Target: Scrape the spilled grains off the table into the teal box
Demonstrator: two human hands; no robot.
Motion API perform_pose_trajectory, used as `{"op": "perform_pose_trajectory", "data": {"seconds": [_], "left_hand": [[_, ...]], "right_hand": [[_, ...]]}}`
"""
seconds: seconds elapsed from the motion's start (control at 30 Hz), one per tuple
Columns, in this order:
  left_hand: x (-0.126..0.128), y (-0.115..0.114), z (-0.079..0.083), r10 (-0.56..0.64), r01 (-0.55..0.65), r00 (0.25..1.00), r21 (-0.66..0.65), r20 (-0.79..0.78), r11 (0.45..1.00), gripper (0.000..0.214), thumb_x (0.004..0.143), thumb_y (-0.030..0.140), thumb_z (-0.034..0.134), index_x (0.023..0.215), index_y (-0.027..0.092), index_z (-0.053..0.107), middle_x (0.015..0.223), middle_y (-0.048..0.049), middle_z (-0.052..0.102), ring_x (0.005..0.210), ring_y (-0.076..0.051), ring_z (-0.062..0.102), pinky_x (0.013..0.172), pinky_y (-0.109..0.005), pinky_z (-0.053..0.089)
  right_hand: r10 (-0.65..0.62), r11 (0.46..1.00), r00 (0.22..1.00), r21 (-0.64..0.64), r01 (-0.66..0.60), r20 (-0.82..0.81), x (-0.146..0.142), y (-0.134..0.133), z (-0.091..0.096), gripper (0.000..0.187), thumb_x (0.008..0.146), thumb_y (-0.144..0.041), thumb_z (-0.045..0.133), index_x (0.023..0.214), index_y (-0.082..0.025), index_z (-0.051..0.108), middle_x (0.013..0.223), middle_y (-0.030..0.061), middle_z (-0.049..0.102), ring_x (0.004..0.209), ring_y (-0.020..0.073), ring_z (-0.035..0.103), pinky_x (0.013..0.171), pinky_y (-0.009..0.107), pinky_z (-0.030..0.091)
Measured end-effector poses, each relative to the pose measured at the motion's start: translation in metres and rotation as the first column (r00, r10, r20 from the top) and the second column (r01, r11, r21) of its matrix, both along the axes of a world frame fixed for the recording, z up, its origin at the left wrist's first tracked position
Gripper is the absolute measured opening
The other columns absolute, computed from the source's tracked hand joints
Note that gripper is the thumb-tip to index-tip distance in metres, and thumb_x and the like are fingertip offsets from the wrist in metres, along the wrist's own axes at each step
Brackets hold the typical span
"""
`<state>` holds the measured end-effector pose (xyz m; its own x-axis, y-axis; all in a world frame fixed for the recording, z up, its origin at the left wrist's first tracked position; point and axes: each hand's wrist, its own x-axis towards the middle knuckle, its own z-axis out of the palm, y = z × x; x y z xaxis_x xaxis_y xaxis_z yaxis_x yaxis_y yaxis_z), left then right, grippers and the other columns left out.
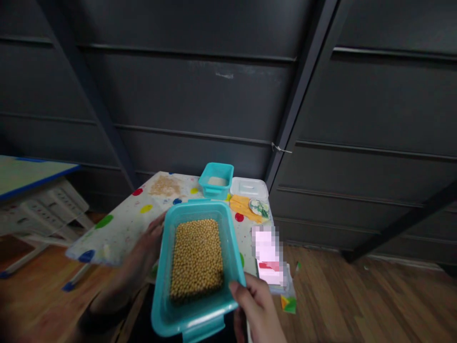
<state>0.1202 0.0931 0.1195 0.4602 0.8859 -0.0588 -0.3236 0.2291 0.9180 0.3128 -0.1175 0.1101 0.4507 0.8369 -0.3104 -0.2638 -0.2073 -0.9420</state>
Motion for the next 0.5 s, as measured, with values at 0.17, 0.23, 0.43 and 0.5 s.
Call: {"op": "perform_pose_trajectory", "data": {"seconds": [0.17, 0.23, 0.43, 0.5], "left_hand": [[-0.071, -0.055, -0.021, 0.028, -0.03, 1.0, -0.247, -0.015, 0.968, 0.065, 0.082, 0.055, 0.091, 0.142, 0.037, 0.075, 0.157, -0.0058, 0.073, 0.164, -0.034, 0.046, 0.13, -0.053, 0.046], [-0.088, -0.059, -0.02, 0.029, -0.035, 0.999, -0.322, -0.024, 0.946, 0.067, 0.079, 0.051, 0.094, 0.141, 0.032, 0.076, 0.151, -0.0093, 0.077, 0.159, -0.038, 0.053, 0.125, -0.057, 0.052], [-0.142, -0.064, -0.021, 0.156, -0.193, 0.981, -0.472, -0.116, 0.86, 0.066, 0.07, 0.044, 0.094, 0.13, 0.019, 0.081, 0.12, -0.0184, 0.089, 0.134, -0.051, 0.072, 0.104, -0.064, 0.066], [-0.161, -0.067, -0.025, 0.266, -0.315, 0.949, -0.455, -0.17, 0.833, 0.064, 0.073, 0.042, 0.09, 0.132, 0.019, 0.08, 0.113, -0.0161, 0.09, 0.127, -0.051, 0.076, 0.102, -0.065, 0.067]], "right_hand": [[0.204, 0.976, 0.978, 0.073, -0.207, 0.055, -0.039, 0.026, -0.016, 0.071, 0.073, -0.093, 0.075, 0.066, -0.025, 0.052, 0.051, -0.0085, 0.039, 0.035, 0.0093, 0.038, 0.033, 0.023, 0.029], [0.258, 0.956, 0.958, 0.111, -0.272, 0.129, -0.057, 0.03, -0.021, 0.072, 0.077, -0.093, 0.073, 0.063, -0.025, 0.053, 0.052, -0.0058, 0.043, 0.042, 0.0112, 0.044, 0.038, 0.023, 0.033], [0.522, 0.821, 0.834, 0.158, -0.548, 0.178, -0.089, 0.035, -0.035, 0.081, 0.086, -0.099, 0.056, 0.066, -0.022, 0.067, 0.056, 0.0025, 0.062, 0.05, 0.0136, 0.053, 0.052, 0.025, 0.039], [0.488, 0.851, 0.857, 0.128, -0.509, 0.165, -0.078, 0.047, -0.035, 0.083, 0.08, -0.104, 0.057, 0.062, -0.023, 0.064, 0.051, 0.0015, 0.058, 0.043, 0.0126, 0.046, 0.047, 0.026, 0.034]]}}
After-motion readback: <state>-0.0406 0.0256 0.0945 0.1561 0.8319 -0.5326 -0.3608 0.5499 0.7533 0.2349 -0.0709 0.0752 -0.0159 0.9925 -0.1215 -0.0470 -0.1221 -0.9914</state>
